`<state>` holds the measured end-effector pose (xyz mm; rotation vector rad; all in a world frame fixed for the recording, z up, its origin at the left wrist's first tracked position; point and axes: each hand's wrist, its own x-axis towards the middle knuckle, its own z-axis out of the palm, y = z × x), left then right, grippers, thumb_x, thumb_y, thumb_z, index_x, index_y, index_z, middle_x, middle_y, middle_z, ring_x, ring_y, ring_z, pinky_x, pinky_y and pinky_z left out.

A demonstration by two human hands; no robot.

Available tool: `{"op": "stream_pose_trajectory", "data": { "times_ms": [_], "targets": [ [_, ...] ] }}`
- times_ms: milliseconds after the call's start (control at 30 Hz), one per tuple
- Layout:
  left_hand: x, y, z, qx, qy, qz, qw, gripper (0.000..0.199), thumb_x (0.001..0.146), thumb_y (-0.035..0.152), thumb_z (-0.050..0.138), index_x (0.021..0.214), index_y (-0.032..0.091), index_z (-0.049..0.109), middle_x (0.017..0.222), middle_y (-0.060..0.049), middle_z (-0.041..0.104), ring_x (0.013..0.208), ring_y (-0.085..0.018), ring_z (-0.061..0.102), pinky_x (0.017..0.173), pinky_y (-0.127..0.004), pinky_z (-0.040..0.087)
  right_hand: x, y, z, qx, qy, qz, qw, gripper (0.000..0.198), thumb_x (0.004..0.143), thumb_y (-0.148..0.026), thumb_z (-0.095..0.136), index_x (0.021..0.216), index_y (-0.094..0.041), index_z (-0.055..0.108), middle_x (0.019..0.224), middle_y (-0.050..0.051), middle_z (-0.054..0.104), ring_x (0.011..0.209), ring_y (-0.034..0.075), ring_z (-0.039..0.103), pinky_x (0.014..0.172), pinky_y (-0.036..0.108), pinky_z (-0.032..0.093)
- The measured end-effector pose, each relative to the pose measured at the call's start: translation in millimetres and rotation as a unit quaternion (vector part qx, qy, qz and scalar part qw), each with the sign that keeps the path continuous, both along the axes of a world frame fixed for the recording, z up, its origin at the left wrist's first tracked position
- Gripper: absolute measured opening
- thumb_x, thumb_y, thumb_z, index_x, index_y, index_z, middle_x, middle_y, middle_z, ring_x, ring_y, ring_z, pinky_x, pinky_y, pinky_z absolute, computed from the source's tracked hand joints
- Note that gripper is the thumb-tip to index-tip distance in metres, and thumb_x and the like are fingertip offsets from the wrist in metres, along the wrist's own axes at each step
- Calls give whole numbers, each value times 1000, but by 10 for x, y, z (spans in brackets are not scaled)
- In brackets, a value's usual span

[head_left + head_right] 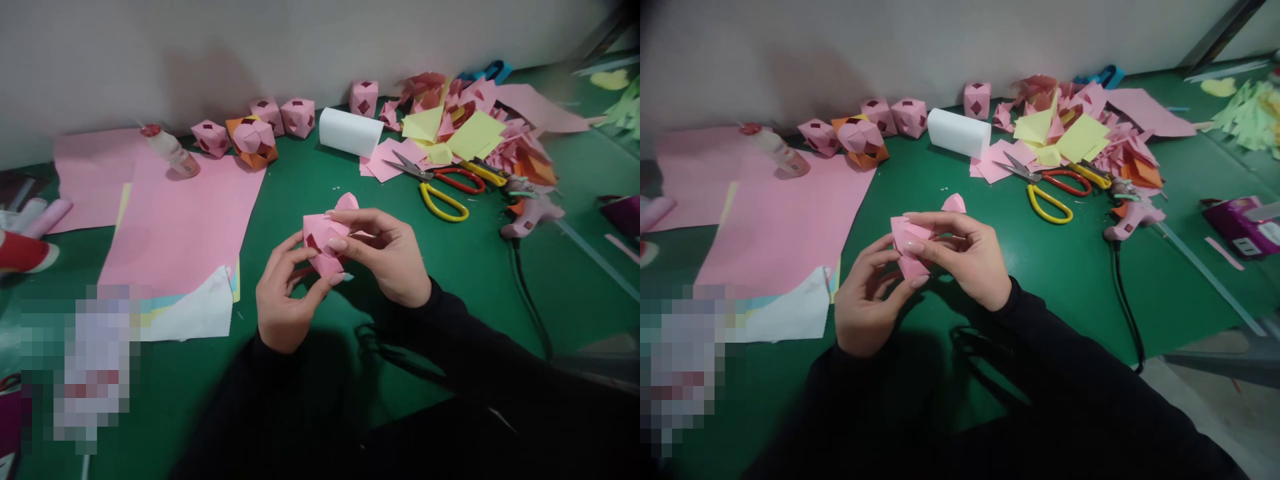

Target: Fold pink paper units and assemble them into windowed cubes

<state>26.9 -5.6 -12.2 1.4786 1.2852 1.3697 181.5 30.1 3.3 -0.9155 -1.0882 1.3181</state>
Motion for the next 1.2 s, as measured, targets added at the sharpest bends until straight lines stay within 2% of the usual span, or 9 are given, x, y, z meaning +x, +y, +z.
{"op": "stream_pose_trajectory", "data": {
  "times_ms": [233,567,967,1133,1200],
  "targets": [
    [1,3,-47,-2,-24,5,1000,40,64,24,90,99,26,72,128,-5,64,107,-20,69,81,-27,64,-41,-28,8,14,-3,-9,1000,29,73,-24,85,100,-24,75,110,2,77,77,13,70,69,28,63],
    [9,1,-53,-1,-50,12,999,41,63,22,90,100,26,72,129,-5,65,109,-19,69,81,-24,63,-113,-54,-3,18,31,-37,999,26,73,-17,84,96,-26,75,105,-1,78,73,11,71,67,25,62],
    [24,13,-39,-2,-41,25,999,38,64,24,90,97,24,71,127,-7,65,110,-21,69,80,-26,63,-147,-74,-7,9,11,-48,999,25,74,-23,84,97,-26,74,104,0,78,77,14,71,67,28,60],
    [17,20,-31,-5,-65,29,997,35,66,26,88,96,24,70,127,-8,65,109,-21,69,79,-26,64,-149,-78,-2,12,20,-32,999,21,77,-25,83,96,-25,74,106,1,77,90,16,72,77,31,61],
    [13,19,-24,-6,-68,29,997,37,64,25,89,97,24,71,127,-8,65,108,-20,69,79,-26,64,-142,-68,-9,4,38,-26,999,16,79,-26,81,94,-25,75,105,1,77,87,15,72,76,30,61]
  ]
}}
